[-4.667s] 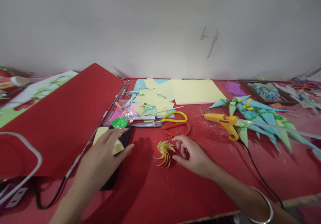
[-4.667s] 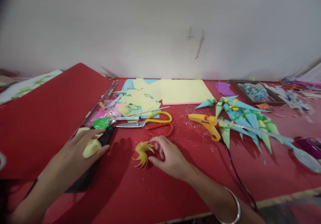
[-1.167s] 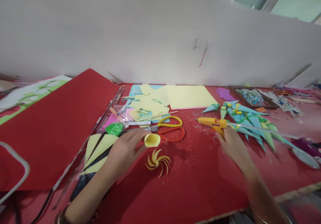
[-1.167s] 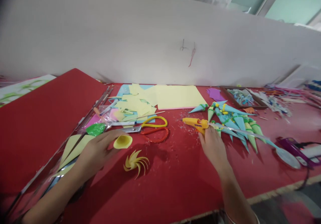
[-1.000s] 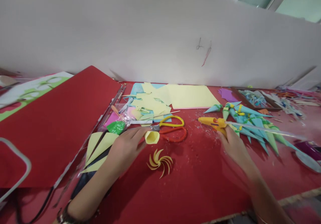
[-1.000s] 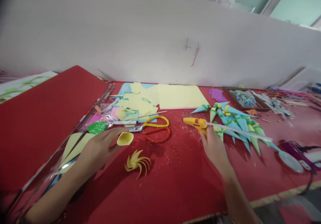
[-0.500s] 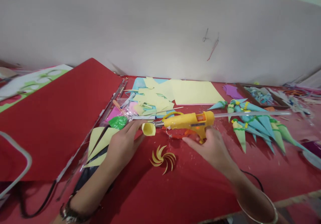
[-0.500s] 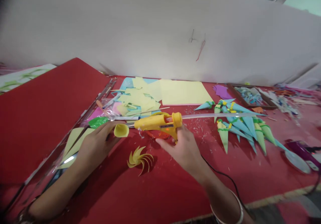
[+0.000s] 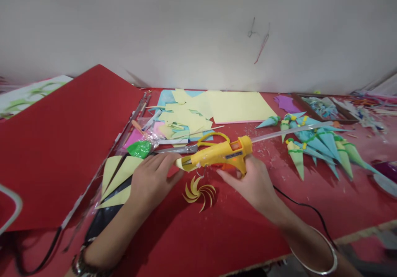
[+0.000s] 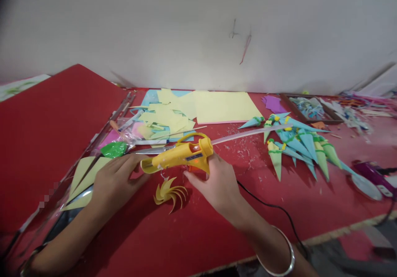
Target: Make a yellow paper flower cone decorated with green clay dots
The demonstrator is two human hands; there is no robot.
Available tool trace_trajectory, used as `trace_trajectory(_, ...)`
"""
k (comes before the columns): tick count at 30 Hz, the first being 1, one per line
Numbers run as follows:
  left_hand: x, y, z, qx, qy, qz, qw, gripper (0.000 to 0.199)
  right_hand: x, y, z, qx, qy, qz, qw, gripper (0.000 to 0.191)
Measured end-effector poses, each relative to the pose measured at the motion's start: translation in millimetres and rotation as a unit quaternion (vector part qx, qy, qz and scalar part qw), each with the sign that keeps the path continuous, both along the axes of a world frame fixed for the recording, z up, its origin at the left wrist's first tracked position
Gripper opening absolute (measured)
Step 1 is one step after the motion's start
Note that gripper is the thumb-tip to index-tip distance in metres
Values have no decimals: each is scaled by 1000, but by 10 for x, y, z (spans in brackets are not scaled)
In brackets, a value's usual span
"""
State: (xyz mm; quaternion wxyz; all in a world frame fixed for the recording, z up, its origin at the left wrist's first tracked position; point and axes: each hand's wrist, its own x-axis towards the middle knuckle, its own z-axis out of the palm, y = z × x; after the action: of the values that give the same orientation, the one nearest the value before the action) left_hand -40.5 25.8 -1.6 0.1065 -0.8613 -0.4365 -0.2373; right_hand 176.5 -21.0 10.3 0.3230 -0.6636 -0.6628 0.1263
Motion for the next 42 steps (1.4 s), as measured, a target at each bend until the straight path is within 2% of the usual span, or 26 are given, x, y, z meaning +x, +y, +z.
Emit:
trace_trajectory(8,-35,14,7,-9,29,-37,999,11,7,-29,-10,-24,65,14,997,26)
trace_trajectory(15,-41,-14,20,24,48,5,999,15,18,-22,-23,-61,115,24,991,33)
trace_trajectory(21,-44,46,-22,11,44,-55,997,20,35,-23,-30,-90,194,52,975,40)
trace_trajectory(24,-53,46,-23,21,34,-48,998,19,46,-29,-30,-107,219,73,967,37)
trace_trajectory(29,-76,-6,5,-27,39,-12,999,20,56,-26,-26,-147,259,112,948,35)
trace_trajectory(33,-82,-29,8,-17,51,3,999,27,58,-26,-27,-157,269,126,942,35)
trace_trajectory(39,-68,-39,-4,1,81,-3,997,26,72,-33,-36,-155,258,119,946,29)
trace_trajectory(42,-63,-38,-24,14,68,-7,998,23,80,-34,-39,-159,240,118,950,24)
